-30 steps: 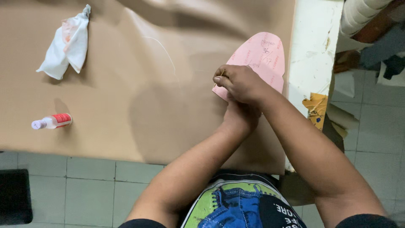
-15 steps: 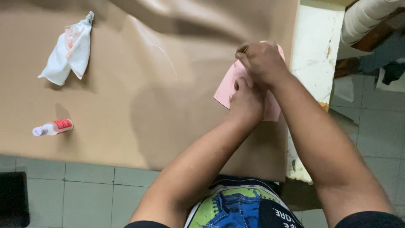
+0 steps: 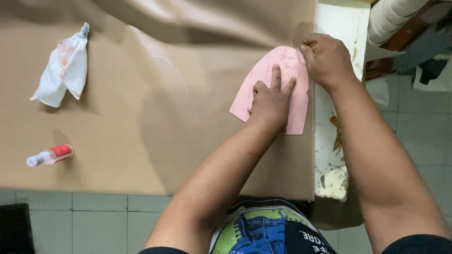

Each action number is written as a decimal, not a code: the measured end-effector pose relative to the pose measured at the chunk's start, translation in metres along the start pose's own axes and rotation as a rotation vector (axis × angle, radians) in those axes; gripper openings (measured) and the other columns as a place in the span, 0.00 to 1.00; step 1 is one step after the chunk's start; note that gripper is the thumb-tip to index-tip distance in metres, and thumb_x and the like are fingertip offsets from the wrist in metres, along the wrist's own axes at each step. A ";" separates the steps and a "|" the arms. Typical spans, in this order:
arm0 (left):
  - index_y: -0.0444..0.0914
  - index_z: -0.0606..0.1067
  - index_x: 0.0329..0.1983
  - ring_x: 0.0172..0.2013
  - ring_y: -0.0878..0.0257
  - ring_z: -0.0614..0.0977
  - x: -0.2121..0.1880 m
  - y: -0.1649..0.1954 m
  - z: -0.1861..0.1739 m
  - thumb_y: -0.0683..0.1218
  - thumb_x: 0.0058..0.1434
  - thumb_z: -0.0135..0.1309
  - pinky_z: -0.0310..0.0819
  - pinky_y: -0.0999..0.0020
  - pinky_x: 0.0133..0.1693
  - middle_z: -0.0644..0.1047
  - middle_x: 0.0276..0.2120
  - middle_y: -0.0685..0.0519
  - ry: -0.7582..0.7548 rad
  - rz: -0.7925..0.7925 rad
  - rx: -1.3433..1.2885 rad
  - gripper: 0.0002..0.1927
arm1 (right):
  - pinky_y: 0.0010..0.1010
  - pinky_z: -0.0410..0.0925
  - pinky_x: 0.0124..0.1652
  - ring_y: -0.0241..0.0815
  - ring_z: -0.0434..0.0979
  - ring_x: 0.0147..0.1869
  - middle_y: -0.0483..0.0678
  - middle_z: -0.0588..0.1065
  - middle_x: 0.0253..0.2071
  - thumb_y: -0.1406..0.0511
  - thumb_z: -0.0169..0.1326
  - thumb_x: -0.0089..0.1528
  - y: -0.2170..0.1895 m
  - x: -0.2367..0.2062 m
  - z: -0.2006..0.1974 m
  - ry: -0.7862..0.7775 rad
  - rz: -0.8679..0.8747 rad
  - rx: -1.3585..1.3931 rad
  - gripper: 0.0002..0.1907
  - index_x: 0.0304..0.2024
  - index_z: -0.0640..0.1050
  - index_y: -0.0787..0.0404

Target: The person holds a pink paper shoe pattern piece on a tan leather sheet and traces around its edge with a pointed stylus. They then apply glue from a small bottle onto the pattern piece, wipe the area with a cloth, and press the pattern piece flat onto the leather sheet.

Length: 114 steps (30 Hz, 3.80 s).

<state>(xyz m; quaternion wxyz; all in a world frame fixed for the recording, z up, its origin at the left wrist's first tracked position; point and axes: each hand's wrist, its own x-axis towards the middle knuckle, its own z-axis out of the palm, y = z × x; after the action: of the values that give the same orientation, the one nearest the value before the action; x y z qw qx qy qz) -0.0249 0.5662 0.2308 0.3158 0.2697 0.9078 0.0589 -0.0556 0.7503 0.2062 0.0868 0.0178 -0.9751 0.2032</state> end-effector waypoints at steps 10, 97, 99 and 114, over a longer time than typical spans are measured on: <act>0.53 0.44 0.80 0.53 0.38 0.73 -0.003 0.000 -0.002 0.50 0.45 0.72 0.80 0.58 0.47 0.35 0.77 0.37 0.053 0.047 0.123 0.64 | 0.40 0.72 0.46 0.53 0.82 0.45 0.55 0.81 0.43 0.61 0.55 0.69 -0.023 -0.101 -0.012 0.035 0.304 0.096 0.11 0.46 0.83 0.61; 0.62 0.71 0.65 0.60 0.61 0.75 0.039 -0.089 0.012 0.40 0.66 0.46 0.73 0.58 0.55 0.56 0.74 0.70 0.236 0.237 0.028 0.29 | 0.34 0.74 0.41 0.46 0.81 0.38 0.52 0.78 0.37 0.68 0.55 0.69 -0.103 -0.126 0.044 -0.065 -0.021 0.430 0.05 0.42 0.79 0.64; 0.62 0.70 0.66 0.61 0.61 0.74 0.039 -0.088 0.012 0.40 0.66 0.45 0.74 0.59 0.55 0.55 0.74 0.71 0.231 0.237 0.042 0.29 | 0.33 0.74 0.41 0.45 0.82 0.38 0.52 0.79 0.37 0.67 0.55 0.68 -0.105 -0.133 0.045 -0.066 -0.043 0.424 0.05 0.41 0.79 0.64; 0.57 0.65 0.69 0.62 0.59 0.72 0.033 -0.092 -0.004 0.41 0.46 0.65 0.70 0.63 0.58 0.52 0.74 0.65 0.099 0.306 0.078 0.46 | 0.36 0.74 0.41 0.50 0.82 0.42 0.53 0.79 0.40 0.69 0.57 0.67 -0.118 -0.129 0.060 -0.023 -0.102 0.453 0.05 0.44 0.79 0.65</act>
<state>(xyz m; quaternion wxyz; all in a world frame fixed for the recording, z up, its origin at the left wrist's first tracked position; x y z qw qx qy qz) -0.0905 0.5064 0.1904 0.2474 0.4135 0.8722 0.0842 0.0705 0.6179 0.1763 0.0795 0.0883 -0.9033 0.4122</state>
